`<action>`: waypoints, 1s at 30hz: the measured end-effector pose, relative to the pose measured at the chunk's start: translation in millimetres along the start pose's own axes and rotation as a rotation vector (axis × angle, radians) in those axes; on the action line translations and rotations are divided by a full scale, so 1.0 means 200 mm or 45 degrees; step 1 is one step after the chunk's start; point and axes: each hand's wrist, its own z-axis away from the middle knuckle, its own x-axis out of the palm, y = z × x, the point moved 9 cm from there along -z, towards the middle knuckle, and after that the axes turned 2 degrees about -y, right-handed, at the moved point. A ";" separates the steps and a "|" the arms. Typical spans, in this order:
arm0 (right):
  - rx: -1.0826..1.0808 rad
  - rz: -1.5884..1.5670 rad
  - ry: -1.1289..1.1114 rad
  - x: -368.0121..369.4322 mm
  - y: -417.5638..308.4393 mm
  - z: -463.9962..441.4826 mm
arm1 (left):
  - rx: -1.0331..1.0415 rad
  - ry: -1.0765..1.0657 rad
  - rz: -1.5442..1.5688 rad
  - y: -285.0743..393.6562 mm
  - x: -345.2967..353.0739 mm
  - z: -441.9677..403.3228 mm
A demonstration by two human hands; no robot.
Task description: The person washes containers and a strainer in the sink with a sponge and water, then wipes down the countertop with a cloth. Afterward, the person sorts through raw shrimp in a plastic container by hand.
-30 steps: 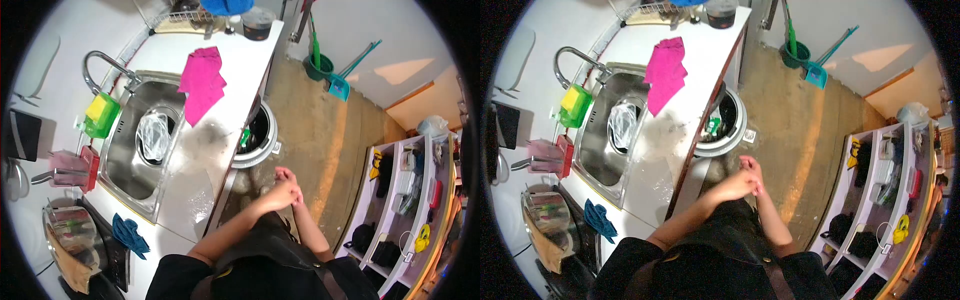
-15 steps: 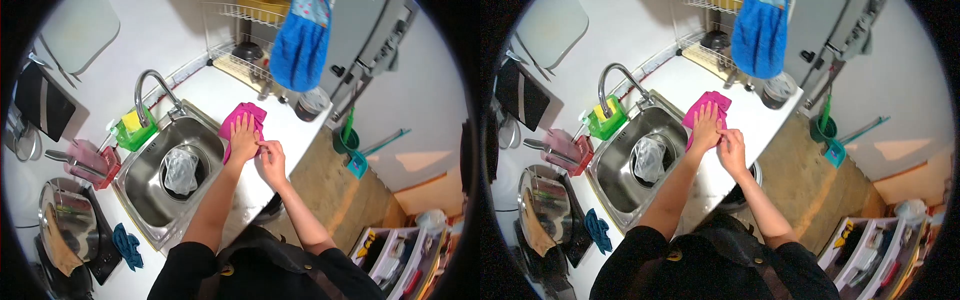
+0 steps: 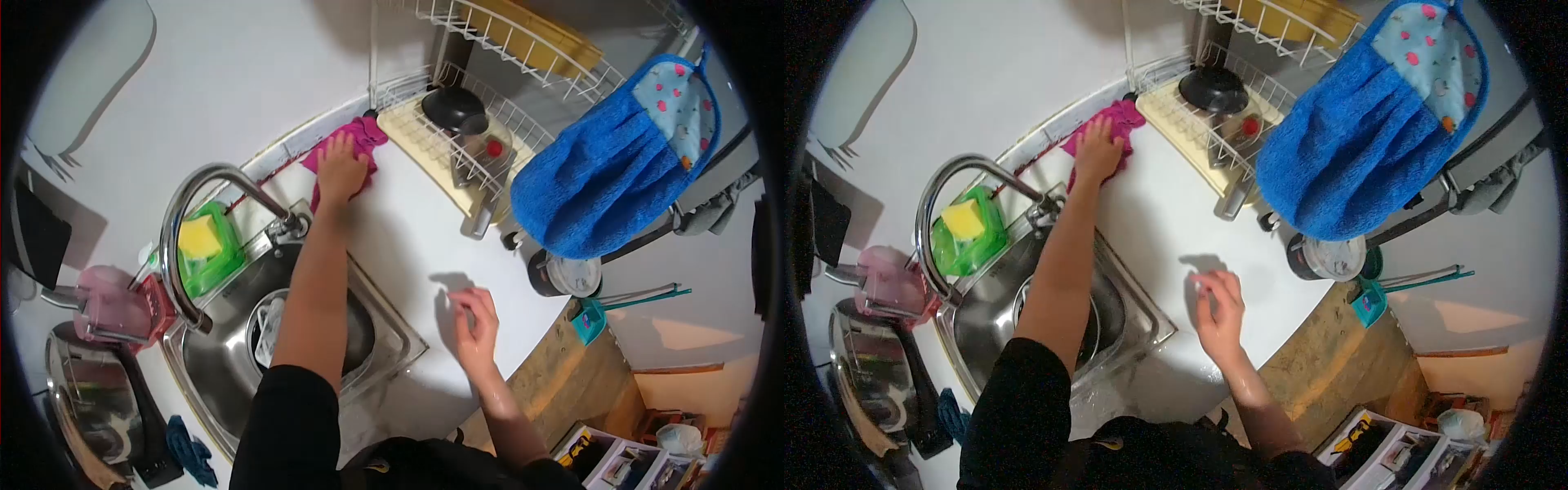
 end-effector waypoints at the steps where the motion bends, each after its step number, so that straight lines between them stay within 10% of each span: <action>1: -0.035 0.017 -0.052 0.06 0.00 -0.04 | -0.049 0.015 -0.055 -0.08 -0.03 0.05; 9: -0.400 0.065 -0.361 0.17 -0.44 -0.08 | -0.914 0.066 -0.308 -0.22 -0.23 0.41; 17: -0.271 0.678 0.461 -0.55 -0.30 0.04 | -0.651 0.147 -0.148 0.42 -0.36 1.03; 30: 0.005 1.573 0.024 -0.82 0.27 -0.37 | 0.335 -0.308 0.134 1.31 -0.45 1.52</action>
